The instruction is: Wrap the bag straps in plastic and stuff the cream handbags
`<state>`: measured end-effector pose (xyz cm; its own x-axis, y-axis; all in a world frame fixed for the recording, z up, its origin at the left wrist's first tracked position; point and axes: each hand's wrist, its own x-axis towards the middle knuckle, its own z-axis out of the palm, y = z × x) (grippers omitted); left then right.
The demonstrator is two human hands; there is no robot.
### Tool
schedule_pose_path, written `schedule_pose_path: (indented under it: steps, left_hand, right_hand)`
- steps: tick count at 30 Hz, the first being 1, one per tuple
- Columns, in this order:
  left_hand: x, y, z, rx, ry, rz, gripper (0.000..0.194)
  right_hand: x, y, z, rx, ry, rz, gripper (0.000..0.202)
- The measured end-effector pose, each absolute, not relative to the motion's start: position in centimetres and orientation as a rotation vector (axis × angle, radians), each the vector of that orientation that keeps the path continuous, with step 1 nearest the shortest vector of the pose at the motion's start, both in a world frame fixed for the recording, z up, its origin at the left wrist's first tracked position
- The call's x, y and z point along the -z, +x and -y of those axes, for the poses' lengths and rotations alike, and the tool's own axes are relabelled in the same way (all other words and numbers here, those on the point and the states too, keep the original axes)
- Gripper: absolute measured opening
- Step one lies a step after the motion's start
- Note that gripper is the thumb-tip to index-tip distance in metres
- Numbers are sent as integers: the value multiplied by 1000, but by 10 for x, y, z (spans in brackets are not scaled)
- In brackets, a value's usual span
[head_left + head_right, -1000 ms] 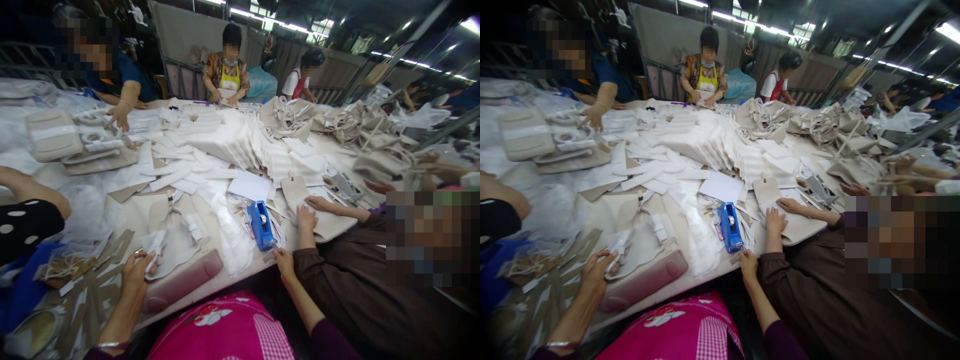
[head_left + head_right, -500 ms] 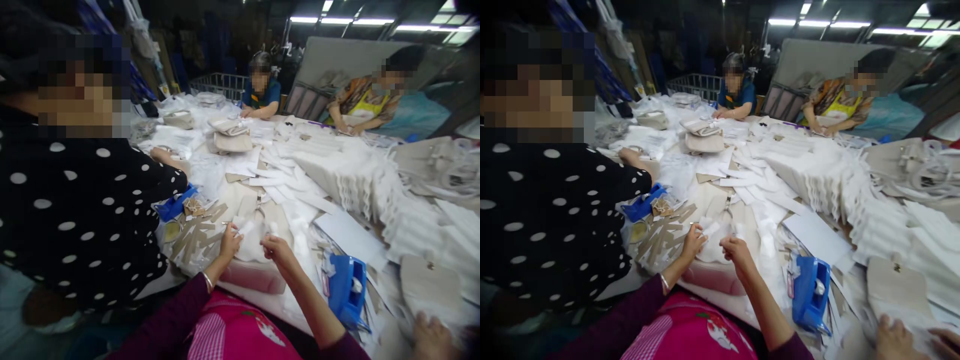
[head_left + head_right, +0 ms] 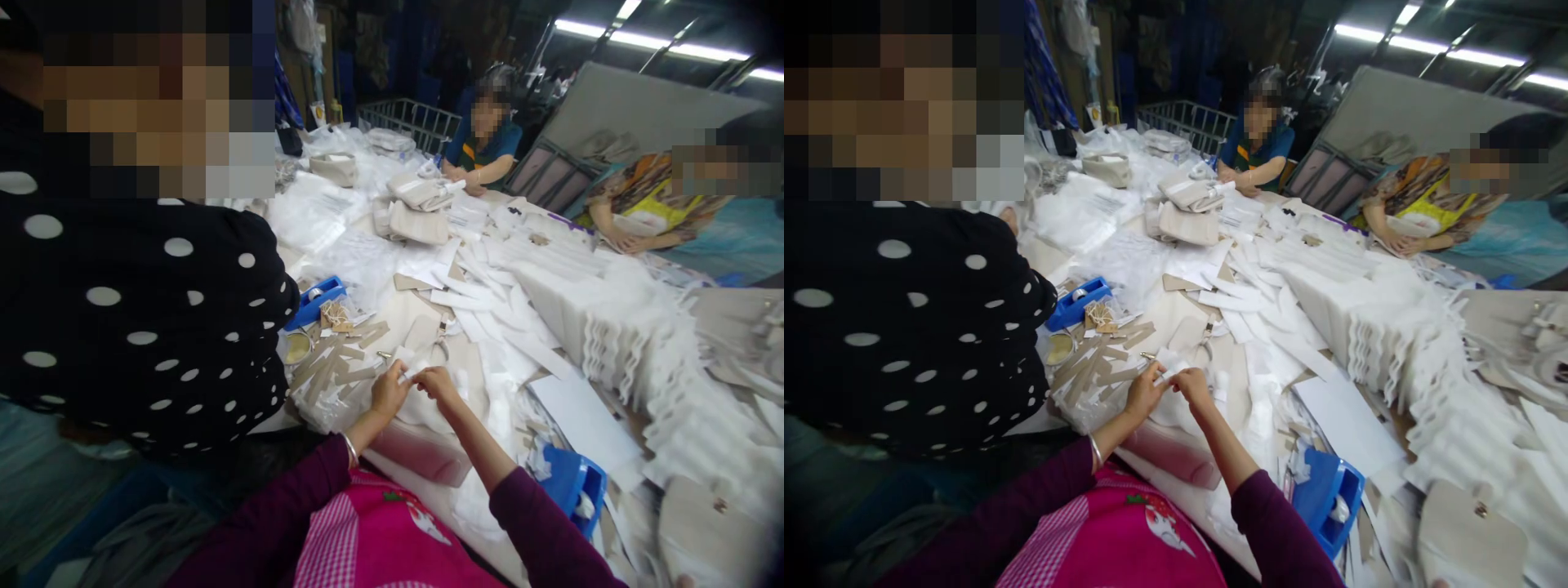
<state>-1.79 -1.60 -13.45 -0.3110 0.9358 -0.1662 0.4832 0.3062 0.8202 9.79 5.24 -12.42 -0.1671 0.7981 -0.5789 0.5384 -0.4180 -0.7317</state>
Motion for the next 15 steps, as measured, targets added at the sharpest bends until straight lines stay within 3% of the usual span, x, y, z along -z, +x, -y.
schedule_pose_path:
  steps: [3, 9, 15]
  left_hand:
    - [137, -18, 15, -926, 1240, -1904, 14]
    - [146, -19, 12, -962, 1168, -1829, 16]
    - [144, -19, 12, -982, 1116, -1787, 28]
  right_hand:
    - [127, 105, -52, -1602, -1852, 1601, 13]
    - [134, 116, -50, -1573, -1895, 1649, 5]
    - [146, 117, -48, -1494, -2003, 1531, 41]
